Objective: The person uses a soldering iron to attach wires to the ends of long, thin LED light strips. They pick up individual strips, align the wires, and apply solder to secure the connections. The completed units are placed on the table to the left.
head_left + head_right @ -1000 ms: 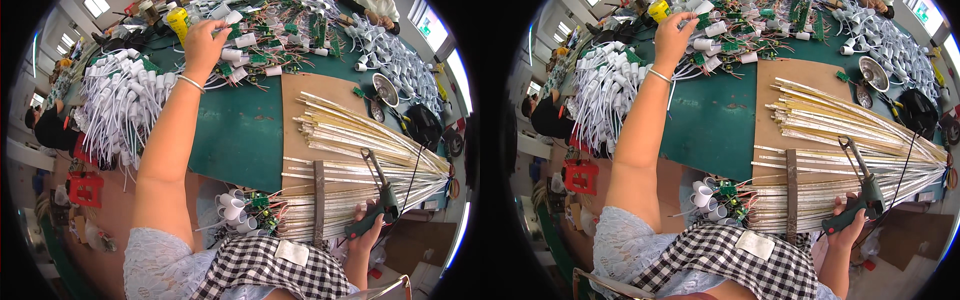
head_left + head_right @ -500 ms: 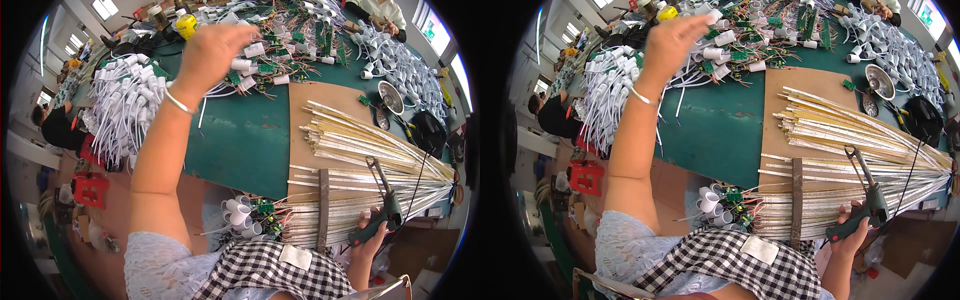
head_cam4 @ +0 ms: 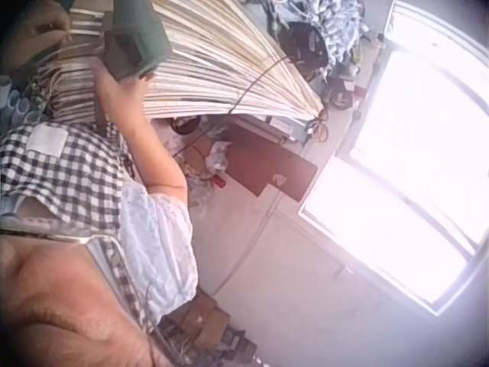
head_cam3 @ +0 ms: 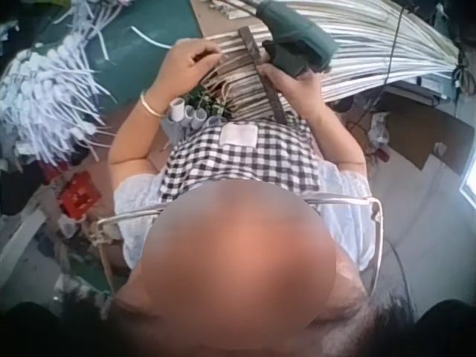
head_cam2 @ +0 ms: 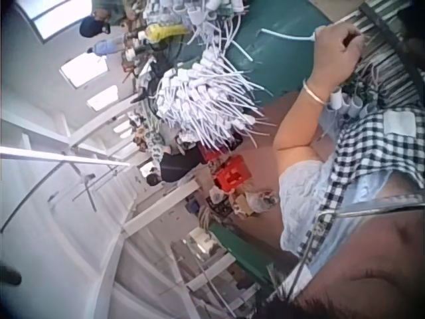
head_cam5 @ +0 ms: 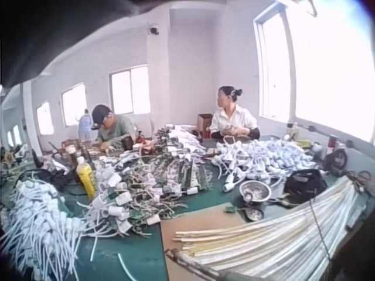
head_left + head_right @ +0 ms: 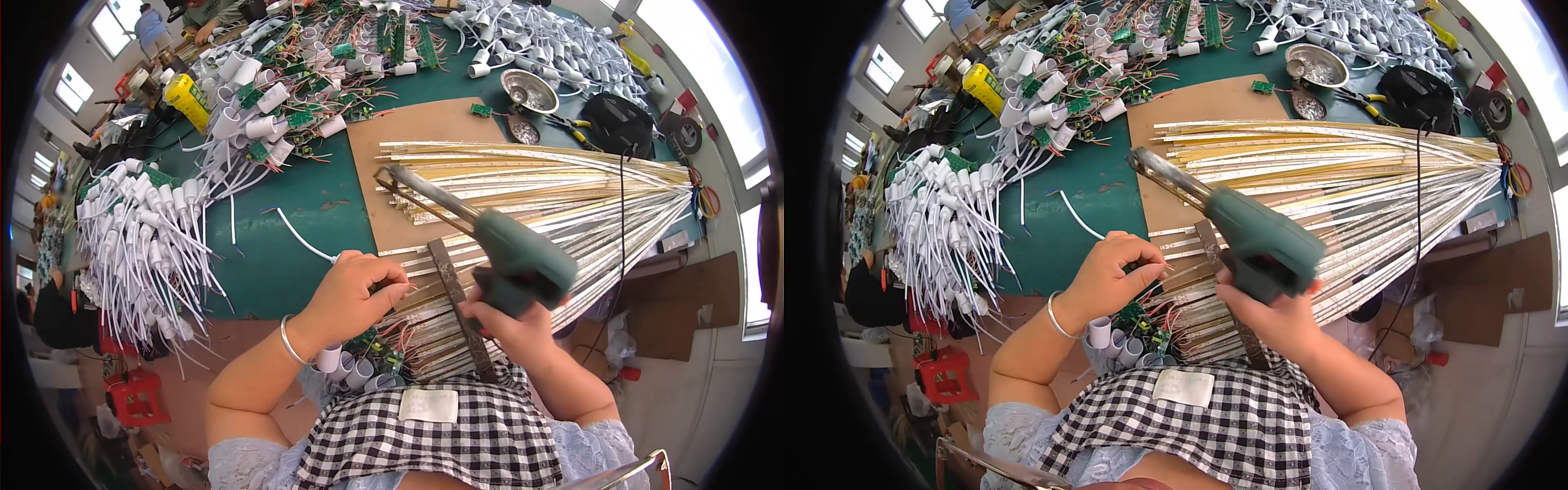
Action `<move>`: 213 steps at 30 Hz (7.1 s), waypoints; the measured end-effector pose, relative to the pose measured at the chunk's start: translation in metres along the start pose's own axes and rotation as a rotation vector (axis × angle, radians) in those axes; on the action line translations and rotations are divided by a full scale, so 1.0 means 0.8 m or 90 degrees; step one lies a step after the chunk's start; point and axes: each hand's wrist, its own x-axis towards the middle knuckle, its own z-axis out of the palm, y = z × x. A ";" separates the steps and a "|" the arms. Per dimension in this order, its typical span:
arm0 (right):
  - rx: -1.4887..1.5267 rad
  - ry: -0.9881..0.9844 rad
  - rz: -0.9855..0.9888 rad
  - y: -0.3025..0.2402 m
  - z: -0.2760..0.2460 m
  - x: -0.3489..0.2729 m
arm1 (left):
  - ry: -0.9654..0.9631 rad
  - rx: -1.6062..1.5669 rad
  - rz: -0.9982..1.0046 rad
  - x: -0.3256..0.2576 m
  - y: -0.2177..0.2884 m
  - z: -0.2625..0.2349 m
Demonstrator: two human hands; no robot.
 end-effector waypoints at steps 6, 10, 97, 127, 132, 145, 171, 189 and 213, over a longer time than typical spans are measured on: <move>-0.075 -0.046 -0.088 0.021 0.041 0.021 | -0.027 -0.240 -0.124 -0.007 0.012 0.000; -0.105 -0.049 -0.067 0.033 0.052 0.026 | -0.009 -0.274 -0.098 -0.009 0.008 0.008; -0.294 -0.107 0.079 0.039 -0.034 -0.065 | 0.137 0.281 0.279 -0.031 -0.075 0.015; -0.250 -0.054 0.066 0.035 -0.042 -0.072 | 0.108 0.292 0.266 -0.032 -0.075 0.014; -0.237 -0.041 0.060 0.035 -0.047 -0.076 | 0.101 0.297 0.267 -0.031 -0.074 0.013; -0.227 -0.053 0.058 0.035 -0.047 -0.076 | 0.102 0.310 0.269 -0.028 -0.070 0.010; -0.199 -0.034 0.073 0.041 -0.047 -0.075 | 0.060 0.336 0.234 -0.018 -0.058 0.010; -0.237 -0.069 0.067 0.043 -0.038 -0.067 | -0.001 0.408 0.282 -0.019 -0.051 0.009; -0.197 -0.054 0.032 0.055 -0.051 -0.075 | -0.046 0.417 0.274 -0.015 -0.046 0.001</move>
